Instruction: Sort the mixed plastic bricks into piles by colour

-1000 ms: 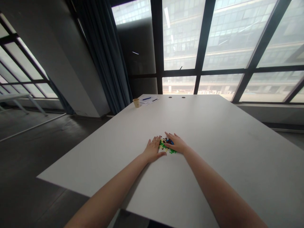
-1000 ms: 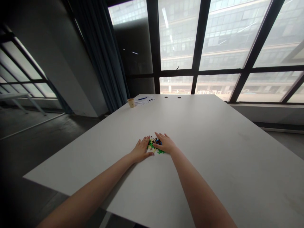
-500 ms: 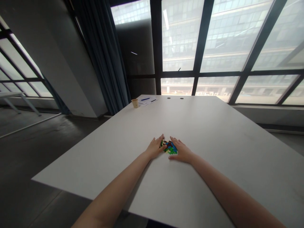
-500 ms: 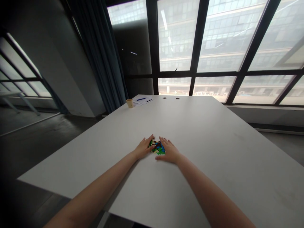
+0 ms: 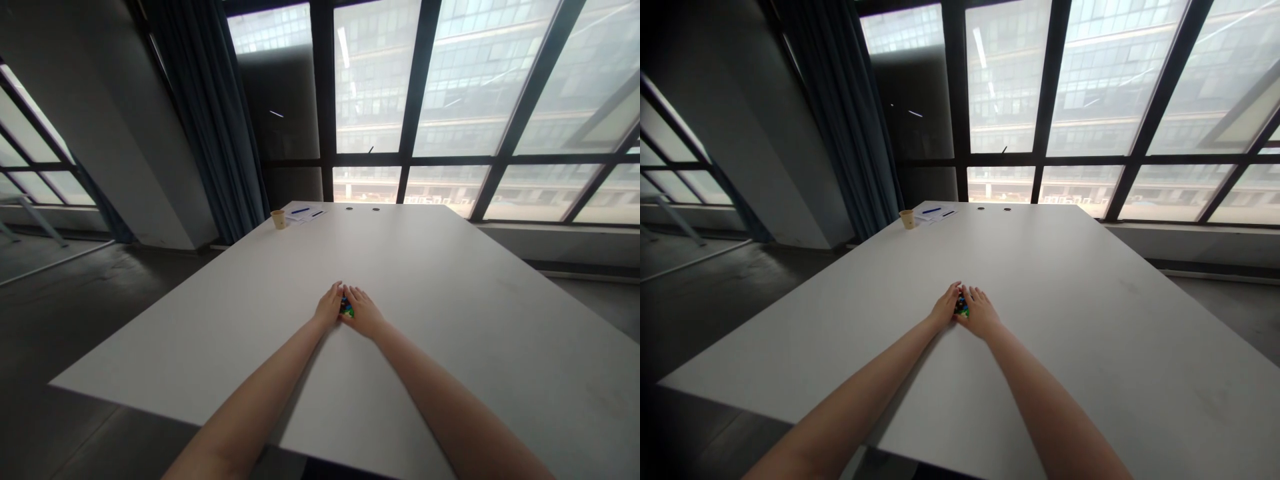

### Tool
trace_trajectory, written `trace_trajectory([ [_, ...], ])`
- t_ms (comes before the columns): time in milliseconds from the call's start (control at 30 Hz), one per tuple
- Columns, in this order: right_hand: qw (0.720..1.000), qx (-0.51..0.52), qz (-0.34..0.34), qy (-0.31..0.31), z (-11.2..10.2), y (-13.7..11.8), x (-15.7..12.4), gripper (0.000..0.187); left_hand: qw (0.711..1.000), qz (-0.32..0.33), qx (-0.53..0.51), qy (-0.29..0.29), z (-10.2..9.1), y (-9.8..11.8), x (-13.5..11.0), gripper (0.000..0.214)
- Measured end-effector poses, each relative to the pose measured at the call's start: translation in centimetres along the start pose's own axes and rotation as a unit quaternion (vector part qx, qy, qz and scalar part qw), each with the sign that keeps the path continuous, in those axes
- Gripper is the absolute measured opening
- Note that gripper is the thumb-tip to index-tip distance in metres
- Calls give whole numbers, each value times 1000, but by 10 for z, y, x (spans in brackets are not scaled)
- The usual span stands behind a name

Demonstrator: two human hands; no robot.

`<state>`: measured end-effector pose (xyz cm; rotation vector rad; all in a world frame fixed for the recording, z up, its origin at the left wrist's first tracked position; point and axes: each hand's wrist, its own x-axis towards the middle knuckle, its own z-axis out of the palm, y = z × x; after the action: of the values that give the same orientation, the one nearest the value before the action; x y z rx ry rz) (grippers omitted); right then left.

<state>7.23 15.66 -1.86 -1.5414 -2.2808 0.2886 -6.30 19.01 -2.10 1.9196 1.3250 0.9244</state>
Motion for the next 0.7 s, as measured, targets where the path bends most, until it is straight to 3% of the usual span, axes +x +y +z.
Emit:
trace_trajectory([
  [100, 999, 28, -44, 9, 0, -1, 0, 72, 999, 18, -33, 9, -3, 0, -2, 50],
  [167, 998, 47, -36, 19, -2, -1, -1, 70, 998, 29, -44, 44, -6, 2, -5, 47],
  [367, 990, 48, 123, 40, -30, 20, -32, 72, 985, -8, -10, 171, -23, 15, -23, 43],
  [500, 973, -14, 232, 1, -58, 41, -82, 74, 974, 51, 58, 211, -19, 35, -40, 44],
  [600, 960, -49, 272, -38, -70, 45, -127, 70, 976, 86, 148, 133, 0, 61, -61, 44],
  [700, 953, -66, 293, -47, -67, 36, -169, 69, 968, 72, 239, -31, 27, 88, -96, 44],
])
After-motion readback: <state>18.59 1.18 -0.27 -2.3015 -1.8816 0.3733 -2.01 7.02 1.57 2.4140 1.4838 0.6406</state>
